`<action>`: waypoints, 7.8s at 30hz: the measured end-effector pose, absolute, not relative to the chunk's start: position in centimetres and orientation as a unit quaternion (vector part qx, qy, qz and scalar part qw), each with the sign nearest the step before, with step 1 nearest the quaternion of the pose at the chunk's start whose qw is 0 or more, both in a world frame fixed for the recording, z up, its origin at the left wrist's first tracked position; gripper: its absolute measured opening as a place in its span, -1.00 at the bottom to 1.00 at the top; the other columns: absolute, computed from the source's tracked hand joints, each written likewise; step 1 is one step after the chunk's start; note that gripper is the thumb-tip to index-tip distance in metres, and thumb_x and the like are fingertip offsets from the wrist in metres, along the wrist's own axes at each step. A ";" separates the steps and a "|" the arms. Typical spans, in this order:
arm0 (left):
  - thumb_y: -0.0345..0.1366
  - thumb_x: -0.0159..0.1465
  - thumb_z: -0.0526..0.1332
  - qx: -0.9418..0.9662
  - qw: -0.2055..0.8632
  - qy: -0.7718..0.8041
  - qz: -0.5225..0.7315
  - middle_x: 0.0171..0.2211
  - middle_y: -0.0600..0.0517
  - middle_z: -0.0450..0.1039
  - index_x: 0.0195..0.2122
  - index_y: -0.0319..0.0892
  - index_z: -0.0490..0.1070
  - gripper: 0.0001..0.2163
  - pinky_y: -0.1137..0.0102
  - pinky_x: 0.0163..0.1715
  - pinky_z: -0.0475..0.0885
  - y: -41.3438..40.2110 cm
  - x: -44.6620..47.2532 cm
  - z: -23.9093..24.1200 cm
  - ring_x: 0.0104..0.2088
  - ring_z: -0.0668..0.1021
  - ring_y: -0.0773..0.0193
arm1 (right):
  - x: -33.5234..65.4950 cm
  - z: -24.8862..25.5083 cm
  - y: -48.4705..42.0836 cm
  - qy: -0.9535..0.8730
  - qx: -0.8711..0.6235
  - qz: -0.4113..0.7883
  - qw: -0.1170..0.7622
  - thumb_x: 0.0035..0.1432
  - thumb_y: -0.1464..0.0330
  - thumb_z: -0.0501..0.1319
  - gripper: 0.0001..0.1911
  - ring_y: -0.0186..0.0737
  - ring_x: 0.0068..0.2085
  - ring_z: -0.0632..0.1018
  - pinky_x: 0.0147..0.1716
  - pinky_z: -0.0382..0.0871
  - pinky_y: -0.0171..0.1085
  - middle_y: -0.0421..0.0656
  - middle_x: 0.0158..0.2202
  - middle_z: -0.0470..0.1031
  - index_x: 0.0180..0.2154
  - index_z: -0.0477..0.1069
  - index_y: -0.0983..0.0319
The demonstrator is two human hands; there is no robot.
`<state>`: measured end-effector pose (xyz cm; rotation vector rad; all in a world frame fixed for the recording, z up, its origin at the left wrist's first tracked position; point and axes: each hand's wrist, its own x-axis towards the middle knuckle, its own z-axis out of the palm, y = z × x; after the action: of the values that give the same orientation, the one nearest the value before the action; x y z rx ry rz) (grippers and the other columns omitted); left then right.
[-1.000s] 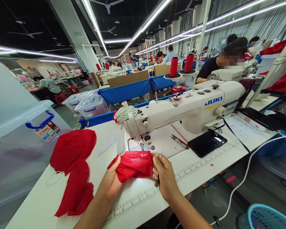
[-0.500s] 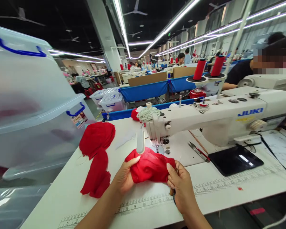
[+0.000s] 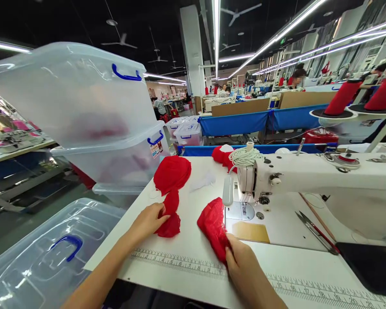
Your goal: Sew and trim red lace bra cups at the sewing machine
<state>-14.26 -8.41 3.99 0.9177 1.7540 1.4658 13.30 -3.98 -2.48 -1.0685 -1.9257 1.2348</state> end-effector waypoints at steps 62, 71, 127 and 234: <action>-0.10 0.07 0.35 0.415 0.693 0.467 0.360 -0.35 0.06 0.45 -0.25 -0.17 0.44 -0.69 0.41 -0.28 0.30 -9.0 -3.7 3.3 -0.32 0.42 0.26 | 14.0 0.0 -4.8 -0.586 -0.386 0.597 0.388 0.10 0.20 0.19 -0.71 -0.26 -0.43 0.44 -0.39 0.35 -0.28 -0.18 -0.42 0.46 -0.21 0.46 0.24; -0.14 0.12 0.33 0.292 0.689 0.481 0.457 -0.41 0.00 0.53 -0.36 -0.22 0.52 -0.77 0.43 -0.28 0.34 -7.9 -2.6 2.6 -0.37 0.48 0.28 | 14.9 -0.3 -5.0 -0.624 -0.407 0.560 0.362 0.22 0.06 0.08 -0.62 -0.17 -0.32 0.47 -0.35 0.35 -0.28 -0.14 -0.35 0.47 -0.27 0.37 0.25; -0.16 0.13 0.07 0.678 0.026 0.728 0.103 -0.25 -0.14 0.53 -0.21 -0.10 0.53 -0.68 0.22 -0.44 0.30 -7.0 -11.5 7.3 -0.41 0.51 -0.04 | 24.7 -1.4 -2.5 -0.639 -0.702 0.127 0.287 0.13 0.11 0.11 -0.65 -0.03 -0.31 0.52 -0.44 0.27 -0.19 -0.03 -0.19 0.50 -0.16 0.39 0.20; -0.47 0.32 0.10 -0.011 0.585 0.408 0.701 -0.42 -0.02 0.58 -0.39 -0.26 0.44 -0.82 0.41 -0.14 0.52 -1.2 -2.1 0.8 -0.39 0.61 0.35 | 14.9 -1.0 -1.7 -0.219 -0.410 0.717 0.519 -0.28 0.05 0.47 -0.44 -0.54 -0.69 -0.02 -0.78 -0.08 -0.56 -0.52 -0.76 -0.07 -0.43 0.19 0.17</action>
<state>-2.06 -1.21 0.78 -0.0262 0.9520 1.6354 14.87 -1.70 -1.01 -0.9842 -0.5248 1.7197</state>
